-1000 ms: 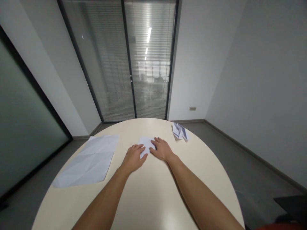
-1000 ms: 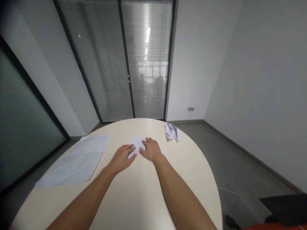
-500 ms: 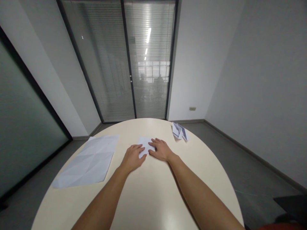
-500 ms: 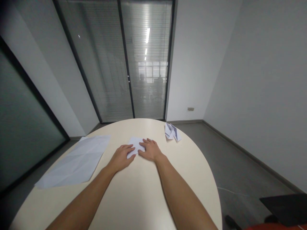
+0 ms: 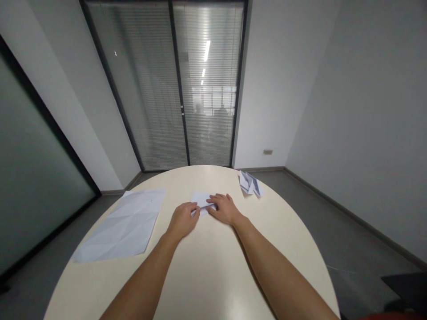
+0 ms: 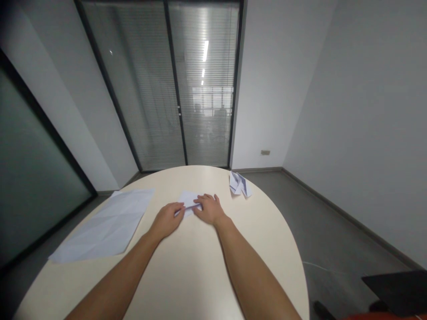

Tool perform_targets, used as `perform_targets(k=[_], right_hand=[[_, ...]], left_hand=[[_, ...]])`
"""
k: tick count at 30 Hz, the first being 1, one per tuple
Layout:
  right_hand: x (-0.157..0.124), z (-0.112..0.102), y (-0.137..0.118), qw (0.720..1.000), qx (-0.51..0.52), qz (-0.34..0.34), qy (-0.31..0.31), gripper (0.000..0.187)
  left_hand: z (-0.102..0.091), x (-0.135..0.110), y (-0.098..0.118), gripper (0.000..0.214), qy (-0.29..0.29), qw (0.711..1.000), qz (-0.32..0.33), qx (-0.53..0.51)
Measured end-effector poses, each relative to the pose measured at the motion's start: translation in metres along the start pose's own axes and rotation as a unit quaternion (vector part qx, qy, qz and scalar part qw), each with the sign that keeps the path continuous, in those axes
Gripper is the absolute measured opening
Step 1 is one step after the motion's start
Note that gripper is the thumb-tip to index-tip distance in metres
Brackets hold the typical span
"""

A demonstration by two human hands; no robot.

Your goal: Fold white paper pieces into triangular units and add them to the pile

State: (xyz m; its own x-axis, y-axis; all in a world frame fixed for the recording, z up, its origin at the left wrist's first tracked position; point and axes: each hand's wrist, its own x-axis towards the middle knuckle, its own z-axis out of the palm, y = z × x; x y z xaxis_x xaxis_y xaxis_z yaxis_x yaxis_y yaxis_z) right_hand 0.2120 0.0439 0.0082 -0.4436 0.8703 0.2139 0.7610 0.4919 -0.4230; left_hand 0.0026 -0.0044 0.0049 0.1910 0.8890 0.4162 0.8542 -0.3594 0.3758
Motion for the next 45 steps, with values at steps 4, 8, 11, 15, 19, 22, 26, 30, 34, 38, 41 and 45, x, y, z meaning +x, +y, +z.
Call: perform_targets(k=[4, 8, 11, 15, 19, 22, 26, 30, 34, 38, 41, 45], right_hand=[[0.001, -0.004, -0.004, 0.999, -0.009, 0.002, 0.034, 0.031], [0.002, -0.008, -0.008, 0.998, -0.038, 0.015, 0.046, 0.029], [0.002, -0.009, -0.009, 0.997, -0.054, 0.022, 0.049, 0.029], [0.003, -0.01, -0.007, 0.996, -0.069, 0.024, 0.057, 0.029], [0.003, -0.01, -0.006, 0.995, -0.071, 0.034, 0.063, 0.03], [0.004, -0.01, -0.004, 0.995, -0.062, 0.04, 0.064, 0.032], [0.004, -0.008, -0.002, 0.996, -0.053, 0.042, 0.063, 0.032], [0.005, -0.006, 0.001, 0.996, -0.038, 0.045, 0.065, 0.033], [0.005, -0.005, 0.002, 0.996, -0.027, 0.045, 0.07, 0.033], [0.004, -0.004, 0.002, 0.996, -0.018, 0.042, 0.077, 0.033], [0.004, -0.003, 0.002, 0.995, -0.01, 0.043, 0.086, 0.032], [0.005, -0.002, 0.005, 0.992, -0.005, 0.064, 0.108, 0.033]], left_hand=[[-0.004, 0.001, 0.002, 0.037, 0.001, 0.999, -0.04, -0.006], [-0.006, 0.001, 0.003, 0.039, 0.002, 0.997, -0.075, 0.01], [-0.005, 0.001, 0.001, 0.033, 0.005, 0.997, -0.081, 0.009], [-0.003, 0.001, -0.002, 0.029, 0.002, 0.995, -0.092, 0.024], [-0.002, 0.002, -0.004, 0.029, 0.002, 0.994, -0.108, 0.025], [-0.001, 0.001, -0.005, 0.032, 0.004, 0.993, -0.114, 0.017], [0.001, 0.0, -0.006, 0.036, 0.014, 0.995, -0.093, 0.014], [-0.001, 0.001, -0.006, 0.037, 0.03, 0.997, -0.056, 0.048], [-0.004, 0.002, -0.001, 0.039, 0.031, 0.995, 0.011, 0.089], [0.0, 0.0, 0.006, 0.038, -0.025, 0.998, 0.038, 0.05], [0.005, -0.002, 0.007, 0.036, -0.037, 0.998, 0.026, 0.037], [0.005, -0.003, 0.008, 0.037, -0.047, 0.997, 0.034, 0.058]])
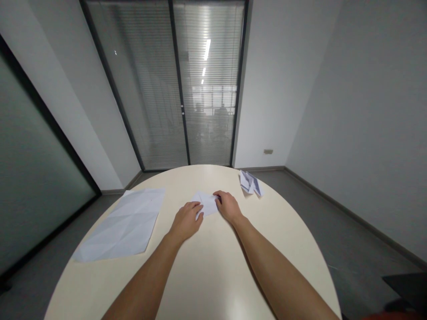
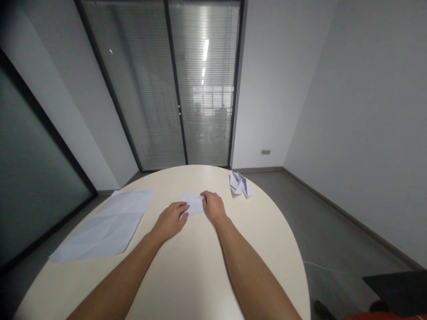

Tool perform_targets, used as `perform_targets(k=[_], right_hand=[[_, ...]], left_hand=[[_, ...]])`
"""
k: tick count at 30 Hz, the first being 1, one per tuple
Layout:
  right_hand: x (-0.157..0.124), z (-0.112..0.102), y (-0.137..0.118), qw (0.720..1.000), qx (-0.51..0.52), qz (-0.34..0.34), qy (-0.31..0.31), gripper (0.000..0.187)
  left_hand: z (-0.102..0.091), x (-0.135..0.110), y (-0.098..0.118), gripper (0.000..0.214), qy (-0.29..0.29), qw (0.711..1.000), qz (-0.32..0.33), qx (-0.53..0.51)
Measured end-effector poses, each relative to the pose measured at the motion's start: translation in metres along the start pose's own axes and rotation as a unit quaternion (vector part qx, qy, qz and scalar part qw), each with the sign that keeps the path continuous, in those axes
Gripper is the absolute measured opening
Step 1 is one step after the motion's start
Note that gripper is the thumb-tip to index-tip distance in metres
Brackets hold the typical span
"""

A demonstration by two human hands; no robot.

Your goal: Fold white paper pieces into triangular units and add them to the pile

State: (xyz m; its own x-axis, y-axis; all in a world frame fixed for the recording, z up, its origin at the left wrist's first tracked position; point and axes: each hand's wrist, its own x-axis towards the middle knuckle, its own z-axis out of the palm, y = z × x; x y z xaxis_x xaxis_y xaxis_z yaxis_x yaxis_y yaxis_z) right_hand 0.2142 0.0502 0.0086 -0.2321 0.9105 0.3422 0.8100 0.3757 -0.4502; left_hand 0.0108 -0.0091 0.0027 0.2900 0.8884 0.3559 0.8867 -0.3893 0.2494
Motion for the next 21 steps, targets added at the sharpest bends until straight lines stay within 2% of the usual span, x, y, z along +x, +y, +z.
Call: perform_targets(k=[12, 21], right_hand=[[0.006, 0.003, 0.001, 0.995, -0.024, 0.093, 0.026, 0.028], [0.007, 0.004, 0.0, 0.989, -0.061, 0.129, 0.025, 0.031]], left_hand=[[-0.01, 0.0, 0.014, 0.049, -0.052, 0.996, -0.014, 0.071], [-0.001, 0.006, 0.027, 0.048, -0.036, 0.992, -0.058, 0.104]])
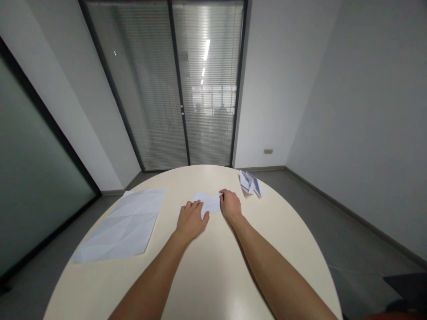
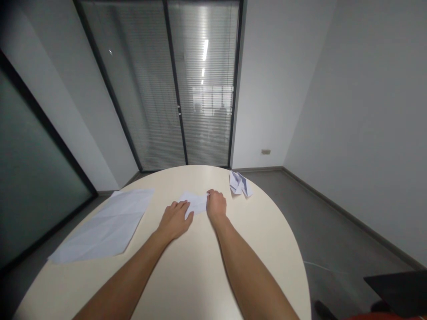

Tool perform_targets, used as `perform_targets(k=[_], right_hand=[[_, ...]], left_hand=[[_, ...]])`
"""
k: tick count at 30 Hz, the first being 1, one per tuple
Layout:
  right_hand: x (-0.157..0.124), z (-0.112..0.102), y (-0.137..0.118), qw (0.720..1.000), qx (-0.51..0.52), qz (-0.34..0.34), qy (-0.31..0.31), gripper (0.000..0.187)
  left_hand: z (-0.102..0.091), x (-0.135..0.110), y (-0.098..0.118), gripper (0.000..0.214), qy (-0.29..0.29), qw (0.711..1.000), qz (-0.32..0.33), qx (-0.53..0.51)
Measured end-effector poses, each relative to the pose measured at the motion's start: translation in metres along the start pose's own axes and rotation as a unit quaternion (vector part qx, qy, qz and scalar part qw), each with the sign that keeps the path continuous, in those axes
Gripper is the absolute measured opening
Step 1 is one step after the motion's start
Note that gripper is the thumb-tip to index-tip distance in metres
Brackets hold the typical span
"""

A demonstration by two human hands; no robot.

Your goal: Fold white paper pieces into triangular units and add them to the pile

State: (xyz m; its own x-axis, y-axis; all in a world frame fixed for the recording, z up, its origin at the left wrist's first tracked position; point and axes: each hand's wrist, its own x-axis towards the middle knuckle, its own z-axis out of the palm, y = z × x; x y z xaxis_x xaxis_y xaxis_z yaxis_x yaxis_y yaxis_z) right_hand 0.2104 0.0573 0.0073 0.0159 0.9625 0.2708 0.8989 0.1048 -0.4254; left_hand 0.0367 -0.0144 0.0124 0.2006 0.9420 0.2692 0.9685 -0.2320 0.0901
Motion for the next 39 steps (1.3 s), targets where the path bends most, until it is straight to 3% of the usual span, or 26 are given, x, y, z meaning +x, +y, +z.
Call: perform_targets(k=[4, 7, 9, 12, 17, 30, 32, 34, 37, 39], right_hand=[[-0.001, -0.002, 0.001, 0.999, -0.019, -0.018, 0.026, 0.038], [-0.004, -0.004, -0.003, 0.992, 0.007, -0.122, 0.037, 0.039], [-0.008, -0.004, -0.009, 0.978, 0.048, -0.201, 0.008, 0.036], [-0.016, -0.002, -0.018, 0.965, 0.064, -0.243, -0.074, 0.045], [-0.022, 0.001, -0.024, 0.966, -0.028, -0.209, -0.15, 0.054], [-0.024, 0.0, -0.026, 0.982, -0.051, -0.114, -0.144, 0.072], [-0.024, 0.0, -0.025, 0.982, -0.051, -0.116, -0.139, 0.072], [-0.025, 0.0, -0.025, 0.983, -0.054, -0.118, -0.131, 0.07], [-0.026, -0.001, -0.025, 0.983, -0.062, -0.127, -0.12, 0.063], [-0.026, -0.002, -0.025, 0.983, -0.067, -0.136, -0.106, 0.056]], left_hand=[[0.002, -0.002, 0.003, 0.048, 0.009, 1.0, -0.001, 0.006], [0.002, -0.002, 0.002, 0.048, 0.005, 1.0, -0.001, 0.004], [0.003, -0.001, 0.001, 0.049, 0.002, 1.0, -0.003, 0.003], [0.005, 0.001, 0.0, 0.052, 0.003, 1.0, -0.001, 0.0], [0.013, 0.001, -0.002, 0.052, 0.016, 1.0, -0.012, 0.005], [0.016, 0.0, 0.006, 0.064, 0.009, 0.989, -0.141, 0.049], [0.014, -0.001, 0.005, 0.062, 0.025, 0.991, -0.124, 0.036], [0.012, -0.001, 0.003, 0.058, 0.035, 0.997, -0.062, 0.005], [0.009, -0.002, 0.0, 0.053, 0.014, 0.998, 0.041, -0.055], [0.008, -0.002, 0.0, 0.05, -0.002, 0.996, 0.05, -0.076]])
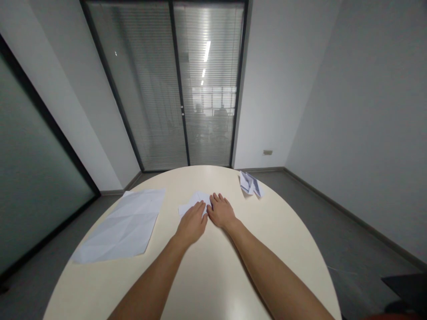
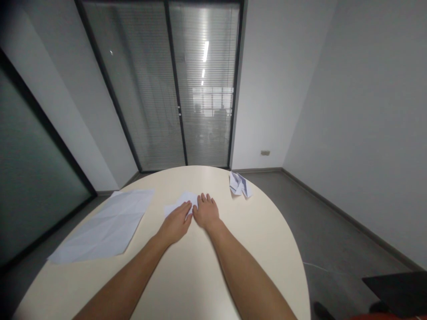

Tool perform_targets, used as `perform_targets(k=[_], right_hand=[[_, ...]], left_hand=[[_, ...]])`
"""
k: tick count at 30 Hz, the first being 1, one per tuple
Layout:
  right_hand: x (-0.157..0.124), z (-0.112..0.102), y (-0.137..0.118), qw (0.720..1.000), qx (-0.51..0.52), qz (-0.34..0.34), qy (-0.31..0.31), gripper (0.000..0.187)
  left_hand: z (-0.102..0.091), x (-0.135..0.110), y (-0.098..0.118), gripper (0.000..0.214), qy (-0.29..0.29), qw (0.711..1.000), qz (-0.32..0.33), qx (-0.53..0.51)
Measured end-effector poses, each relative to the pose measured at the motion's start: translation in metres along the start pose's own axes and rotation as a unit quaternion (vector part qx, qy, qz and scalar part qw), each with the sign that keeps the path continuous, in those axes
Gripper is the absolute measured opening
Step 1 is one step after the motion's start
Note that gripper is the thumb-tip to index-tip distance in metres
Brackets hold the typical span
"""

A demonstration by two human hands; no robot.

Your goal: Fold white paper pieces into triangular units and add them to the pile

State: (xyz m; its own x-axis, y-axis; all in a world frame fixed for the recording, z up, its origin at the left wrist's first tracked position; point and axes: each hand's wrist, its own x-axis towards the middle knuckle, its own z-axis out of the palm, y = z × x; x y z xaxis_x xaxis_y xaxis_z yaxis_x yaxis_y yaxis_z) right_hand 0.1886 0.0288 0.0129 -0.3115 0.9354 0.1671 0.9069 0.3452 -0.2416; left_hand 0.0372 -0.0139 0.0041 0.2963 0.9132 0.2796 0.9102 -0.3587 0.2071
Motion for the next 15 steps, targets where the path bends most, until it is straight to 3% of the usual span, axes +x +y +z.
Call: perform_targets(k=[6, 15], right_hand=[[0.001, -0.009, 0.0, 0.998, 0.0, -0.043, 0.055, 0.038], [0.002, -0.02, 0.005, 0.984, 0.039, -0.172, 0.039, 0.036]], left_hand=[[-0.003, 0.0, 0.003, 0.046, 0.011, 0.995, -0.089, 0.042], [-0.009, -0.002, -0.009, 0.049, 0.045, 0.982, -0.149, 0.106]])
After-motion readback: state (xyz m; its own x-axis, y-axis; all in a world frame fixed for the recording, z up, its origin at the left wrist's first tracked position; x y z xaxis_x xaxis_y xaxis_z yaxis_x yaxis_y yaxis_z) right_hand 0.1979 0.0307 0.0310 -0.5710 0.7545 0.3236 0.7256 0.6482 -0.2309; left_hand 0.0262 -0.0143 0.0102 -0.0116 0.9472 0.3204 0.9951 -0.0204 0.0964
